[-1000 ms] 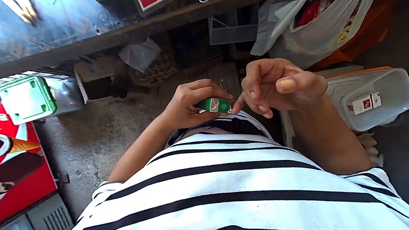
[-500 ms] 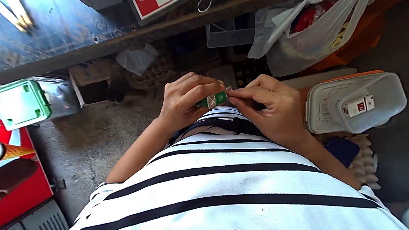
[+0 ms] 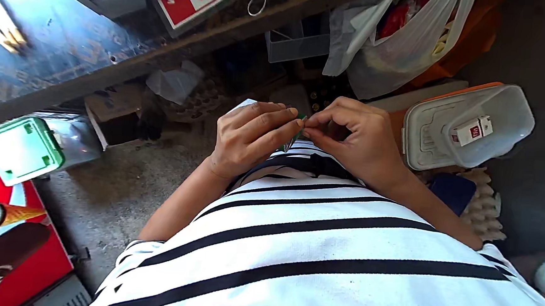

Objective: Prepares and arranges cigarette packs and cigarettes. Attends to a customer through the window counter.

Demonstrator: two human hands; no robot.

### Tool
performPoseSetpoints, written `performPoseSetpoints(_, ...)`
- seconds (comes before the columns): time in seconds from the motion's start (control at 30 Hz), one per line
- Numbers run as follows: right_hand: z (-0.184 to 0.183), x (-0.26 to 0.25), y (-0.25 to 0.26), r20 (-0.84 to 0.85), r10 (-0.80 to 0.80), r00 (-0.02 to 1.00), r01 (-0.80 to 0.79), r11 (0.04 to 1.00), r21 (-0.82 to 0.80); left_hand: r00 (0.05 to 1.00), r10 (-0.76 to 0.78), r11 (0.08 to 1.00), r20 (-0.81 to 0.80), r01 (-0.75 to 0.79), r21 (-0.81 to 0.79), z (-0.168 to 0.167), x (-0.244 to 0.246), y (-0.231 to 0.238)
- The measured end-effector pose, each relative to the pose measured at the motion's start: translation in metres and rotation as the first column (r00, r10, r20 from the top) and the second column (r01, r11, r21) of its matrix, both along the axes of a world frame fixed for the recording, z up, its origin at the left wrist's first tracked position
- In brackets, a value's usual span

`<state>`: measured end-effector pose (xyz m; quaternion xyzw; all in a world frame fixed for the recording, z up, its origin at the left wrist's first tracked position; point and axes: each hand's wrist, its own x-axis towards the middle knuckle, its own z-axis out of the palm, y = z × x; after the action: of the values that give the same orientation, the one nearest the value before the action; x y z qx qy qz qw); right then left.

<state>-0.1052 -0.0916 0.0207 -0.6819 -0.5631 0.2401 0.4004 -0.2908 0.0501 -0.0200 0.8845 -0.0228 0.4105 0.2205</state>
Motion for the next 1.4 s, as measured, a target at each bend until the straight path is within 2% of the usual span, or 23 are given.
performPoseSetpoints(0.37,-0.010,0.005,-0.001,-0.146,0.118,0.982,-0.121,0.993,-0.012,0.996,-0.069,0.997,-0.056,0.071,0.043,0.003,-0.002,-0.006)
performPoseSetpoints(0.53,-0.021,-0.007,-0.002,-0.036,0.063,0.997,-0.057,0.988,0.142,0.999,-0.021,1.000,-0.042,0.022,0.022,0.002,-0.002,-0.010)
performPoseSetpoints(0.67,-0.024,-0.010,-0.006,-0.023,0.036,0.999,-0.031,0.981,0.191,0.998,-0.037,0.996,-0.050,0.033,-0.086,0.003,0.000,-0.011)
performPoseSetpoints(0.8,-0.022,-0.007,-0.011,-0.096,0.022,0.995,0.007,0.958,0.287,0.997,-0.006,0.959,-0.081,-0.017,-0.284,0.005,0.000,-0.015)
performPoseSetpoints(0.97,-0.029,0.001,-0.007,-0.192,0.214,0.958,-0.137,0.927,0.349,0.993,-0.096,0.833,-0.073,0.040,-0.552,0.004,-0.002,-0.020)
performPoseSetpoints(1.17,-0.029,-0.005,-0.005,-0.168,0.213,0.963,-0.137,0.916,0.377,0.989,-0.138,0.806,-0.059,0.078,-0.586,0.001,-0.006,-0.018)
performPoseSetpoints(1.27,-0.029,-0.007,-0.005,0.014,0.071,0.997,-0.071,0.906,0.418,0.997,-0.058,0.867,-0.057,0.022,-0.498,0.004,-0.008,-0.017)
performPoseSetpoints(1.33,-0.032,-0.007,-0.005,0.131,-0.048,0.990,-0.016,0.892,0.452,0.994,0.099,0.914,-0.048,-0.110,-0.391,0.009,-0.009,-0.019)
performPoseSetpoints(1.4,-0.034,-0.007,-0.004,0.205,-0.116,0.972,0.007,0.884,0.467,0.968,0.244,0.912,-0.063,-0.251,-0.325,0.013,-0.009,-0.023)
